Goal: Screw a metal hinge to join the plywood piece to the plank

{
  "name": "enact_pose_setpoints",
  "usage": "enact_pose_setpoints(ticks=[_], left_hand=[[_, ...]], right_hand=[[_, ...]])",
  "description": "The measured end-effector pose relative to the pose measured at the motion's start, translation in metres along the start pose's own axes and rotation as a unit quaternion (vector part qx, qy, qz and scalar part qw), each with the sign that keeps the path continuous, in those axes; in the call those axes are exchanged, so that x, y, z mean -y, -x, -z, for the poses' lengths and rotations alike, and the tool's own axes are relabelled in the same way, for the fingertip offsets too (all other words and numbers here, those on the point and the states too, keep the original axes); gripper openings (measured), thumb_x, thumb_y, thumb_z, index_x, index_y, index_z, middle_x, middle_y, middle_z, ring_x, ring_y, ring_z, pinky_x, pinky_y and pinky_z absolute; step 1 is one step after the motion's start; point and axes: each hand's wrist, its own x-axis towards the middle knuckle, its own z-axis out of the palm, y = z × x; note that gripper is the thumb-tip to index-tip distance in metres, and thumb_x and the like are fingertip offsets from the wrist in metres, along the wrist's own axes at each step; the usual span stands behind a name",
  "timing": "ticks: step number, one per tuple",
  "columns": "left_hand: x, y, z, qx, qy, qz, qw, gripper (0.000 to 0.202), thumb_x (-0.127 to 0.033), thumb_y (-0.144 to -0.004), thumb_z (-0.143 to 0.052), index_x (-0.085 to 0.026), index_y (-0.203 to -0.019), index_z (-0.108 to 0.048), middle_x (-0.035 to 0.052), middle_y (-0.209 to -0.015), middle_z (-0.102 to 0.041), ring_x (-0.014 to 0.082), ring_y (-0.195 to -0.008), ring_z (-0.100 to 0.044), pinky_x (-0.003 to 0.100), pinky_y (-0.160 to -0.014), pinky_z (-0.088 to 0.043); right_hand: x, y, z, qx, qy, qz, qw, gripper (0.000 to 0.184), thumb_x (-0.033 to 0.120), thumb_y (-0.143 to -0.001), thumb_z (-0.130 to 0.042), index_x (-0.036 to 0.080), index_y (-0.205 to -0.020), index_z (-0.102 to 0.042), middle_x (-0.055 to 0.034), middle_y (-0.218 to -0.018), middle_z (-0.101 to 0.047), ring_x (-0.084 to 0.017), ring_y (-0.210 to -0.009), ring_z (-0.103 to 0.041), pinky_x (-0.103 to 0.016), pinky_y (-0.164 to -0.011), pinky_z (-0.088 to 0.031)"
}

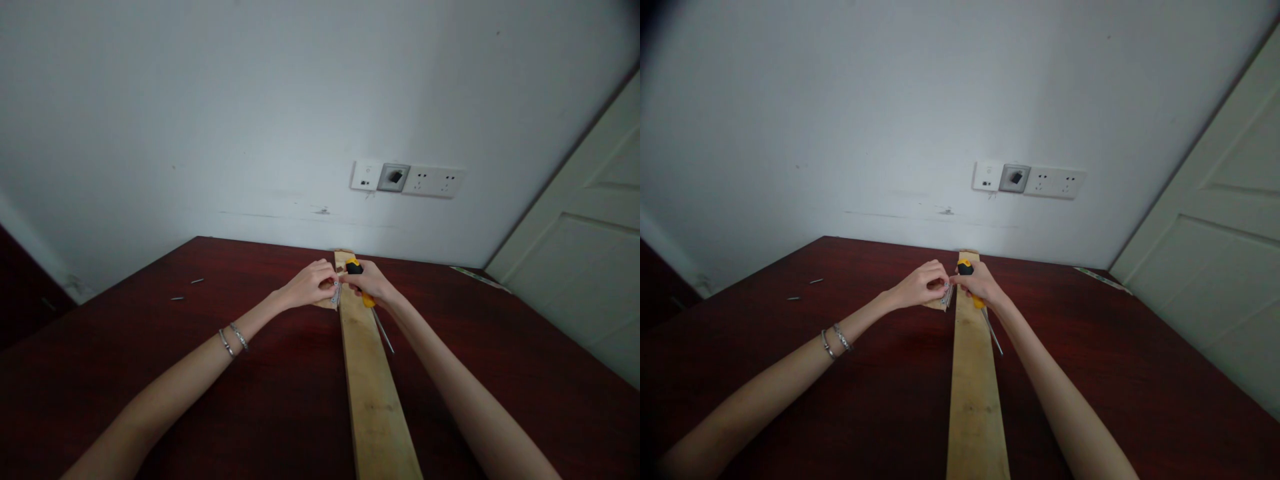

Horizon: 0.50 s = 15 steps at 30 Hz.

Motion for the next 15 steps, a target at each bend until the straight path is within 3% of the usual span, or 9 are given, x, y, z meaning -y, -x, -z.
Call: enact_pose_setpoints(ticks=[7,15], left_hand=[[-0.0013,-0.0003,0.0019,-0.009,0.021,0.029,0.999,0.008,-0.021,-0.084,-0.054,-0.017,-0.078,-0.056,0.0019,-0.074,-0.056,0.0154,-0.077,-0.050,0.031,-0.075,-0.043],[-0.0059,-0.0030,0.0045,-0.065,0.073,0.027,0.995,0.006,-0.021,-0.084,-0.057,-0.016,-0.079,-0.058,0.0035,-0.079,-0.060,0.0155,-0.079,-0.052,0.031,-0.075,-0.044]], right_hand=[[0.0032,0.0000,-0.0022,-0.014,0.030,0.009,0.999,0.021,0.021,-0.058,-0.067,0.019,-0.072,-0.051,0.0088,-0.046,-0.044,-0.006,-0.039,-0.039,-0.017,-0.032,-0.033],[0.0013,-0.0012,0.0009,-0.006,-0.008,0.017,1.000,0.026,0.023,-0.057,-0.070,0.018,-0.073,-0.050,0.0097,-0.047,-0.044,-0.005,-0.038,-0.038,-0.017,-0.032,-0.032]])
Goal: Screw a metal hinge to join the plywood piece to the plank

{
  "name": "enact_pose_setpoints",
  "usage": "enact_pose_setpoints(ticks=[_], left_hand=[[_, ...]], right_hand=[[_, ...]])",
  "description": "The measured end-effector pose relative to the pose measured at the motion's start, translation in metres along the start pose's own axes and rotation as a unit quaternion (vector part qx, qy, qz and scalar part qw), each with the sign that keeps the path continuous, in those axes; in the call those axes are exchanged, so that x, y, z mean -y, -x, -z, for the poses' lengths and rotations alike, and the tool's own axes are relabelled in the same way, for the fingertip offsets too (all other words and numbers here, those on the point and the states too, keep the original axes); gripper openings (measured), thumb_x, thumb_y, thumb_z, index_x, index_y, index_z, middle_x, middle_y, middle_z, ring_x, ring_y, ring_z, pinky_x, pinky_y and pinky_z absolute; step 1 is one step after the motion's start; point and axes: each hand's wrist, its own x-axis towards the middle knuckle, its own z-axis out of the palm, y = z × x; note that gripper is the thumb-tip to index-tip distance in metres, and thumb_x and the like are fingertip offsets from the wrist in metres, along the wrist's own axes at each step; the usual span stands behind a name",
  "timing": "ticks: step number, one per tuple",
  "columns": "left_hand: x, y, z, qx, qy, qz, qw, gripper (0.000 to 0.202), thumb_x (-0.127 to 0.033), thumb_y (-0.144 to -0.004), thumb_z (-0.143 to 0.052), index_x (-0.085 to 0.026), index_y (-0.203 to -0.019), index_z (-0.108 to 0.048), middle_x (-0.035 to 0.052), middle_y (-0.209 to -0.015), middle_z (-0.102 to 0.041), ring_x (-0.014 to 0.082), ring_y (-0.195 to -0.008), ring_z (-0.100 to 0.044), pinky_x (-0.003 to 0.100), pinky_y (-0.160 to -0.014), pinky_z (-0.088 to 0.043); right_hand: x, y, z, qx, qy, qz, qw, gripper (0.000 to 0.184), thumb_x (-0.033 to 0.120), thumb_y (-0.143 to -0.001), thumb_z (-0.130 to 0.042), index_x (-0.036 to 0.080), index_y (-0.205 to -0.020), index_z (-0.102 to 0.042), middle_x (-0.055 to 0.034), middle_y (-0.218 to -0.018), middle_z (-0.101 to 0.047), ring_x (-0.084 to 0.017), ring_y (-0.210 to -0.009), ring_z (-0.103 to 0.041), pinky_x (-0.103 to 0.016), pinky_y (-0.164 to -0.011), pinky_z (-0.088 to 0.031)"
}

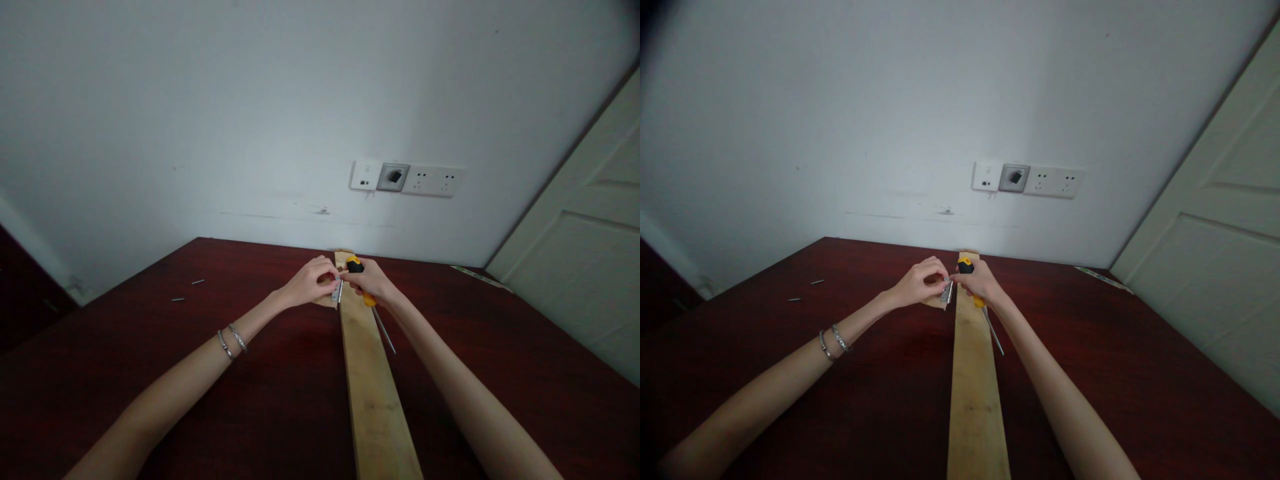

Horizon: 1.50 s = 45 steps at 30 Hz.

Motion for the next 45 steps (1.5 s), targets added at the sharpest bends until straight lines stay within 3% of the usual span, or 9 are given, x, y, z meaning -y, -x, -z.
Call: enact_pose_setpoints(ticks=[5,13,22,34,45], left_hand=[[-0.0019,-0.0010,0.0003,-0.009,0.029,0.017,0.999,0.007,-0.021,-0.082,-0.059,-0.016,-0.077,-0.060,0.0044,-0.079,-0.061,0.0162,-0.081,-0.053,0.030,-0.073,-0.044],[-0.0031,-0.0018,0.0004,0.042,-0.016,-0.007,0.999,0.008,-0.019,-0.083,-0.057,-0.017,-0.076,-0.060,0.0047,-0.082,-0.063,0.0172,-0.084,-0.053,0.034,-0.080,-0.044],[0.0048,0.0001,-0.0017,0.037,-0.053,-0.030,0.997,0.010,-0.021,-0.085,-0.054,-0.017,-0.078,-0.060,0.0042,-0.080,-0.061,0.0162,-0.080,-0.050,0.034,-0.079,-0.043],[0.0067,0.0010,-0.0028,0.062,-0.053,0.010,0.997,0.017,-0.025,-0.090,-0.049,-0.017,-0.079,-0.059,0.0040,-0.081,-0.059,0.0173,-0.083,-0.048,0.034,-0.081,-0.040],[-0.0015,-0.0023,-0.0022,-0.007,0.023,-0.004,1.000,0.009,-0.021,-0.084,-0.059,-0.017,-0.078,-0.064,0.0044,-0.081,-0.065,0.0166,-0.080,-0.053,0.034,-0.077,-0.043]], right_hand=[[0.0025,0.0020,0.0000,-0.001,-0.025,-0.016,1.000,0.031,0.022,-0.054,-0.074,0.019,-0.073,-0.049,0.0107,-0.045,-0.042,-0.005,-0.038,-0.037,-0.016,-0.032,-0.030],[0.0028,0.0013,-0.0004,-0.005,-0.029,-0.034,0.999,0.031,0.020,-0.054,-0.073,0.019,-0.074,-0.050,0.0107,-0.044,-0.042,-0.005,-0.038,-0.038,-0.016,-0.032,-0.030],[0.0032,0.0024,-0.0011,0.001,-0.020,-0.036,0.999,0.031,0.020,-0.053,-0.072,0.019,-0.074,-0.050,0.0101,-0.046,-0.044,-0.005,-0.038,-0.038,-0.016,-0.033,-0.030],[0.0011,0.0006,-0.0014,-0.011,0.020,-0.017,1.000,0.027,0.022,-0.055,-0.070,0.018,-0.074,-0.052,0.0088,-0.048,-0.044,-0.006,-0.040,-0.041,-0.017,-0.032,-0.032],[-0.0021,-0.0032,0.0014,-0.026,0.036,-0.019,0.999,0.027,0.024,-0.056,-0.072,0.018,-0.075,-0.053,0.0078,-0.050,-0.047,-0.006,-0.041,-0.042,-0.016,-0.033,-0.033]])
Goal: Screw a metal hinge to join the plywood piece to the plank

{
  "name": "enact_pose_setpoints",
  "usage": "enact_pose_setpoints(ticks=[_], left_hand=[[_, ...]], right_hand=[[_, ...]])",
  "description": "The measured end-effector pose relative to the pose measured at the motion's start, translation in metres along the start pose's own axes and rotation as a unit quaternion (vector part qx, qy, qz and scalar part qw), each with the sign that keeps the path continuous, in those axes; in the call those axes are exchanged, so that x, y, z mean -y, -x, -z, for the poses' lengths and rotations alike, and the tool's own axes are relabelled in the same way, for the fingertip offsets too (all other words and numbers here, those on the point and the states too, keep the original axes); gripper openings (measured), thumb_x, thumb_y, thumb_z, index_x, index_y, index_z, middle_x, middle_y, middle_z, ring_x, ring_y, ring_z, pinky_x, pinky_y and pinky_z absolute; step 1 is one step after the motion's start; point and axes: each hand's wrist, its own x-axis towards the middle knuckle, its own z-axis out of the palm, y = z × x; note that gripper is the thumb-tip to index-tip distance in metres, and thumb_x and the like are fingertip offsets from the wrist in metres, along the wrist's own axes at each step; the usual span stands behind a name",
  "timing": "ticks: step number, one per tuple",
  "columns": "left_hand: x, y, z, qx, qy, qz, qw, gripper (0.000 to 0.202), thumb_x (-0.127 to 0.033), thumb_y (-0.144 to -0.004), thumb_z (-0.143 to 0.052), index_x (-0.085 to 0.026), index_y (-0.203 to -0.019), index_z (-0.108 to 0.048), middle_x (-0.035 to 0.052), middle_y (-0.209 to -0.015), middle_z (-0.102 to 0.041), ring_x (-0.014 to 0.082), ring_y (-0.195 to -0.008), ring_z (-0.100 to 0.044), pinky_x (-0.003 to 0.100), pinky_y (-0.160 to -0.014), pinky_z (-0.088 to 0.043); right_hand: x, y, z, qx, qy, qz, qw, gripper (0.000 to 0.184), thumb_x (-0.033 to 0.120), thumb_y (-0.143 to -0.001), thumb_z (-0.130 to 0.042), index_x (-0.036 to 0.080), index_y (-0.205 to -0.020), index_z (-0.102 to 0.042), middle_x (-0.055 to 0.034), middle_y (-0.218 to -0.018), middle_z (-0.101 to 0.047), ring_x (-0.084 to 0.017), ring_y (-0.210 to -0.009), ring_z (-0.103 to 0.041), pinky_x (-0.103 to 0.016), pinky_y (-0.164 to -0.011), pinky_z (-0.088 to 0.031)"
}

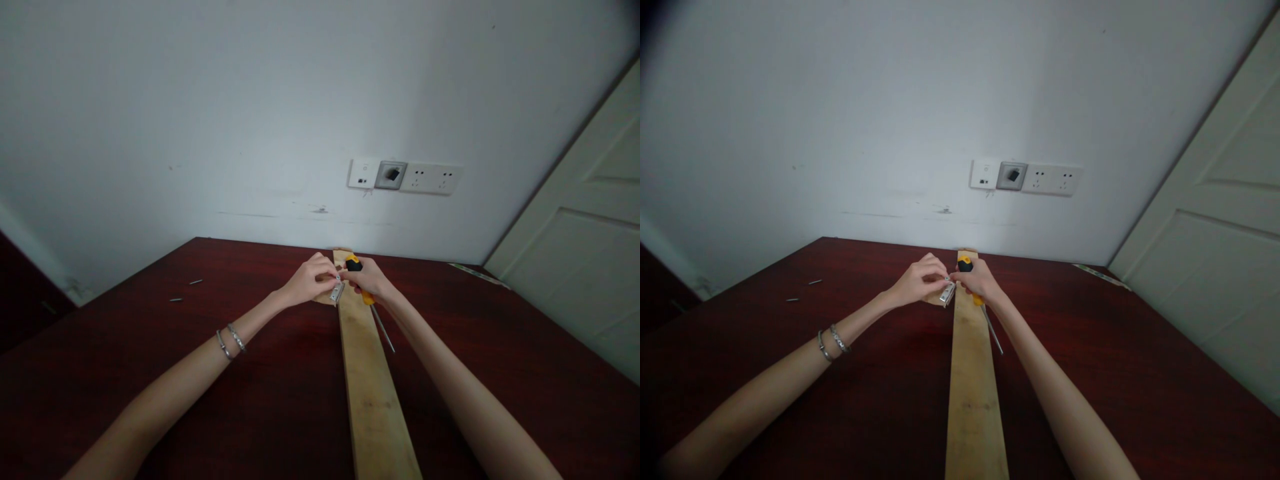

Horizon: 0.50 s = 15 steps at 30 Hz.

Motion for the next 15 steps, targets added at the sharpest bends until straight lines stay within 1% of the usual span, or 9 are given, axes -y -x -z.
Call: enact_pose_setpoints(ticks=[5,7,11,13,15], left_hand=[[-0.001,-0.001,0.000,-0.034,0.045,0.015,0.998,0.006,-0.021,-0.081,-0.063,-0.016,-0.078,-0.067,0.0053,-0.080,-0.068,0.0169,-0.080,-0.055,0.033,-0.075,-0.046],[-0.001,-0.001,0.001,-0.047,0.058,0.043,0.996,0.006,-0.021,-0.080,-0.065,-0.016,-0.078,-0.068,0.0051,-0.080,-0.068,0.0162,-0.080,-0.056,0.031,-0.073,-0.046],[-0.003,-0.002,0.007,-0.065,0.074,0.130,0.987,0.009,-0.022,-0.078,-0.065,-0.015,-0.078,-0.069,0.0041,-0.079,-0.065,0.0127,-0.072,-0.058,0.026,-0.066,-0.047],[-0.004,-0.003,0.012,-0.072,0.070,0.148,0.984,0.010,-0.023,-0.078,-0.065,-0.014,-0.077,-0.069,0.0038,-0.078,-0.064,0.0123,-0.071,-0.058,0.026,-0.067,-0.047],[-0.003,-0.003,0.019,-0.081,0.058,0.146,0.984,0.009,-0.023,-0.078,-0.064,-0.014,-0.077,-0.069,0.0041,-0.079,-0.065,0.0134,-0.074,-0.059,0.028,-0.072,-0.047]], right_hand=[[0.001,0.001,0.000,0.003,-0.012,-0.008,1.000,0.027,0.022,-0.056,-0.072,0.018,-0.074,-0.053,0.0085,-0.048,-0.046,-0.006,-0.041,-0.041,-0.016,-0.032,-0.032],[0.001,0.002,0.000,0.005,-0.013,-0.008,1.000,0.027,0.022,-0.055,-0.073,0.018,-0.073,-0.053,0.0083,-0.047,-0.047,-0.006,-0.040,-0.042,-0.016,-0.032,-0.032],[0.001,0.001,0.001,0.000,-0.021,-0.012,1.000,0.023,0.021,-0.057,-0.072,0.017,-0.071,-0.054,0.0076,-0.047,-0.047,-0.006,-0.040,-0.041,-0.017,-0.032,-0.032],[0.001,0.001,0.003,-0.002,-0.030,-0.013,0.999,0.022,0.021,-0.057,-0.071,0.017,-0.071,-0.054,0.0068,-0.048,-0.049,-0.006,-0.040,-0.041,-0.017,-0.032,-0.032],[0.002,0.001,0.005,-0.001,-0.044,-0.012,0.999,0.021,0.019,-0.057,-0.071,0.016,-0.070,-0.054,0.0056,-0.050,-0.051,-0.006,-0.040,-0.041,-0.017,-0.032,-0.032]])
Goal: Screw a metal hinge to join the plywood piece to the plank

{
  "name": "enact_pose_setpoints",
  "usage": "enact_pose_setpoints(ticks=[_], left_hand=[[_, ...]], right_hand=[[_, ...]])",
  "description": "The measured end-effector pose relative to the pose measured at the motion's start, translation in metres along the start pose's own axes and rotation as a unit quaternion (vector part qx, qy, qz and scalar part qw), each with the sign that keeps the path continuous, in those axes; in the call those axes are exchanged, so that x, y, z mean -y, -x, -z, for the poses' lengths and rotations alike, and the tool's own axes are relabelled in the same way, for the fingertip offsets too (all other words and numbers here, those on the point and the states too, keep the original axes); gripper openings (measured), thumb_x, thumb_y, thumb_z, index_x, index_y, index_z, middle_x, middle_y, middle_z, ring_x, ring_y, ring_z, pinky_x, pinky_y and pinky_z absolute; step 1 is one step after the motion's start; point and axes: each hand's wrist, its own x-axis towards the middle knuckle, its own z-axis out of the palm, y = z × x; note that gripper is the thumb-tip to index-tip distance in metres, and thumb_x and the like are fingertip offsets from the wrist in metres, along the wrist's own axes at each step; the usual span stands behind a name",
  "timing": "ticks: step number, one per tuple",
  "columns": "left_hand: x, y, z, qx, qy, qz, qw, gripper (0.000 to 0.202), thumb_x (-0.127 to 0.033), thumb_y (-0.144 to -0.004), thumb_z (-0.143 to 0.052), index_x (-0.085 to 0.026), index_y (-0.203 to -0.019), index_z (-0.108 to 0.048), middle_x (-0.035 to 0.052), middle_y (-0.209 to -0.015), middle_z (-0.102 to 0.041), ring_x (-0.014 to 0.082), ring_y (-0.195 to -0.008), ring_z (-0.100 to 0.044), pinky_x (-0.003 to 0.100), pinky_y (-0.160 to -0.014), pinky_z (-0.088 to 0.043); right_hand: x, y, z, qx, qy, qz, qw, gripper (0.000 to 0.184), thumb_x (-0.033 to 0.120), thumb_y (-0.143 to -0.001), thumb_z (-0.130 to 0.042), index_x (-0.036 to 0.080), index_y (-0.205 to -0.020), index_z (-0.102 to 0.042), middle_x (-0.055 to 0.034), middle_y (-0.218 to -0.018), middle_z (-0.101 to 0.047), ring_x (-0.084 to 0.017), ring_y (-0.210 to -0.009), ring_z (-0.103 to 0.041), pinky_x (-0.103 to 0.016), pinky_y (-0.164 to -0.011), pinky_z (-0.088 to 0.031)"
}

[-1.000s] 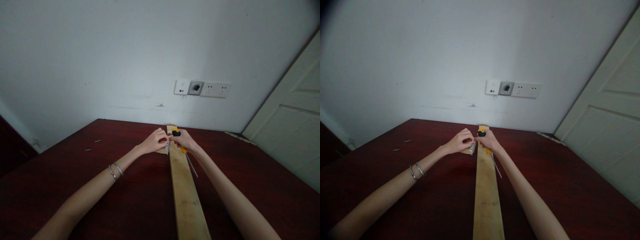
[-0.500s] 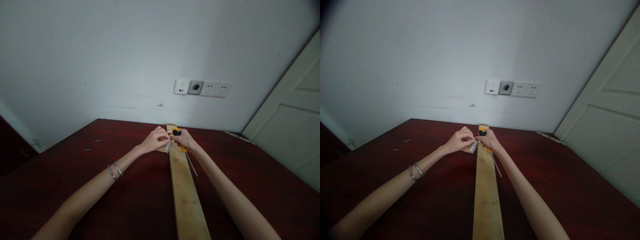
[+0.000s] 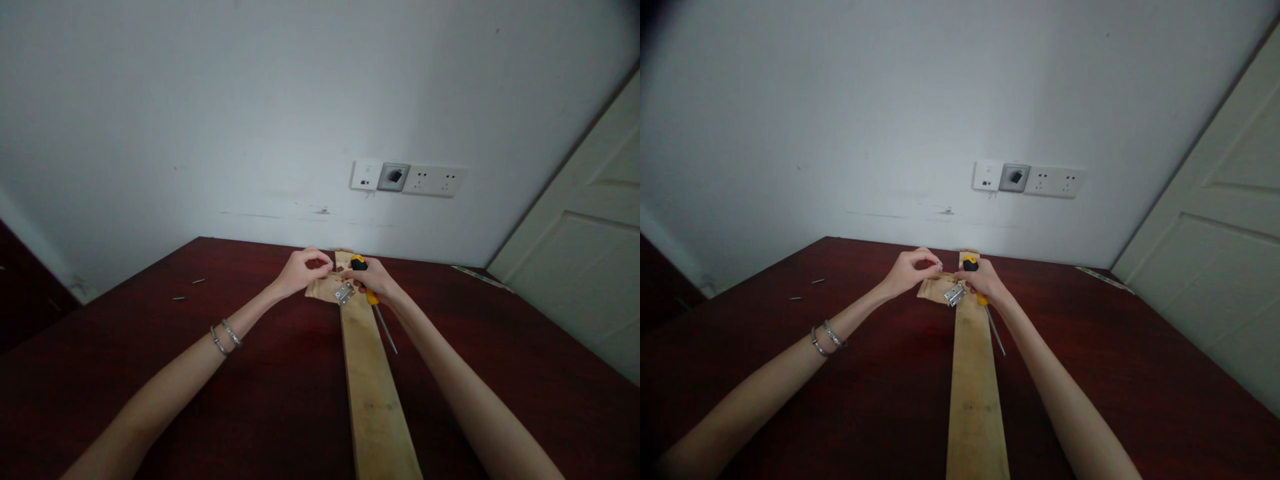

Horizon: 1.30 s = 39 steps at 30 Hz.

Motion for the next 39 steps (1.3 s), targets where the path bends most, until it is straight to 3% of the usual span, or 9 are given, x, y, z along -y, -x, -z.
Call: enact_pose_setpoints(ticks=[5,10,16,18,20,23,26,34,39], left_hand=[[0.015,0.005,0.031,-0.022,-0.031,0.017,0.999,0.013,-0.027,-0.078,-0.064,-0.015,-0.080,-0.068,0.0049,-0.082,-0.067,0.0153,-0.080,-0.060,0.031,-0.079,-0.045],[0.050,0.032,0.096,0.052,-0.152,0.081,0.984,0.018,-0.033,-0.078,-0.062,-0.016,-0.079,-0.069,0.0035,-0.081,-0.067,0.0155,-0.078,-0.059,0.031,-0.079,-0.044],[0.076,0.085,0.201,0.187,-0.340,0.190,0.902,0.022,-0.032,-0.080,-0.055,-0.016,-0.083,-0.070,0.0047,-0.084,-0.068,0.0161,-0.078,-0.059,0.027,-0.077,-0.042],[0.077,0.105,0.227,0.234,-0.368,0.208,0.876,0.022,-0.031,-0.080,-0.053,-0.016,-0.083,-0.069,0.0052,-0.084,-0.068,0.0161,-0.078,-0.059,0.026,-0.075,-0.042],[0.076,0.125,0.245,0.274,-0.383,0.215,0.856,0.020,-0.029,-0.080,-0.053,-0.016,-0.081,-0.068,0.0044,-0.081,-0.068,0.0162,-0.077,-0.060,0.029,-0.083,-0.041],[0.074,0.154,0.261,0.302,-0.393,0.223,0.840,0.016,-0.025,-0.080,-0.053,-0.016,-0.078,-0.066,0.0018,-0.077,-0.067,0.0142,-0.072,-0.059,0.040,-0.101,-0.031],[0.073,0.176,0.268,0.328,-0.391,0.228,0.829,0.014,-0.022,-0.081,-0.053,-0.017,-0.076,-0.065,0.0007,-0.079,-0.067,0.0133,-0.073,-0.059,0.042,-0.107,-0.023],[0.073,0.191,0.275,0.346,-0.412,0.226,0.812,0.012,-0.018,-0.081,-0.055,-0.018,-0.074,-0.064,0.0009,-0.077,-0.067,0.0144,-0.075,-0.058,0.036,-0.100,-0.032],[0.071,0.188,0.274,0.345,-0.398,0.207,0.824,0.015,-0.021,-0.084,-0.055,-0.018,-0.072,-0.064,0.0013,-0.076,-0.067,0.0148,-0.076,-0.058,0.032,-0.093,-0.035]], right_hand=[[0.000,0.000,0.007,0.008,-0.038,0.003,0.999,0.026,0.018,-0.055,-0.074,0.017,-0.070,-0.052,0.0054,-0.050,-0.052,-0.005,-0.039,-0.040,-0.016,-0.031,-0.030],[0.000,-0.001,0.010,0.022,-0.064,-0.005,0.998,0.036,0.020,-0.050,-0.080,0.018,-0.071,-0.051,0.0083,-0.044,-0.046,-0.005,-0.038,-0.038,-0.016,-0.031,-0.029],[0.000,0.001,0.009,0.035,-0.071,-0.013,0.997,0.039,0.021,-0.047,-0.082,0.017,-0.072,-0.052,0.0083,-0.044,-0.047,-0.004,-0.037,-0.036,-0.015,-0.031,-0.027],[0.000,0.002,0.009,0.038,-0.067,-0.016,0.997,0.040,0.022,-0.047,-0.082,0.017,-0.073,-0.052,0.0088,-0.042,-0.047,-0.004,-0.036,-0.036,-0.015,-0.031,-0.027],[-0.002,0.002,0.009,0.037,-0.061,-0.016,0.997,0.040,0.023,-0.047,-0.082,0.017,-0.073,-0.052,0.0089,-0.041,-0.046,-0.004,-0.036,-0.036,-0.015,-0.031,-0.028],[-0.005,0.001,0.009,0.035,-0.057,-0.017,0.998,0.041,0.026,-0.047,-0.083,0.016,-0.071,-0.051,0.0085,-0.040,-0.046,-0.004,-0.036,-0.036,-0.015,-0.031,-0.028],[-0.008,0.000,0.009,0.034,-0.068,-0.021,0.997,0.043,0.025,-0.045,-0.084,0.017,-0.071,-0.050,0.0088,-0.041,-0.045,-0.003,-0.036,-0.036,-0.014,-0.031,-0.028],[-0.010,-0.004,0.009,0.033,-0.072,-0.028,0.996,0.044,0.028,-0.046,-0.084,0.017,-0.071,-0.050,0.0088,-0.039,-0.044,-0.003,-0.035,-0.035,-0.014,-0.030,-0.025],[-0.007,-0.002,0.011,0.027,-0.075,-0.026,0.997,0.043,0.025,-0.044,-0.084,0.017,-0.070,-0.050,0.0077,-0.039,-0.046,-0.003,-0.036,-0.035,-0.015,-0.030,-0.026]])
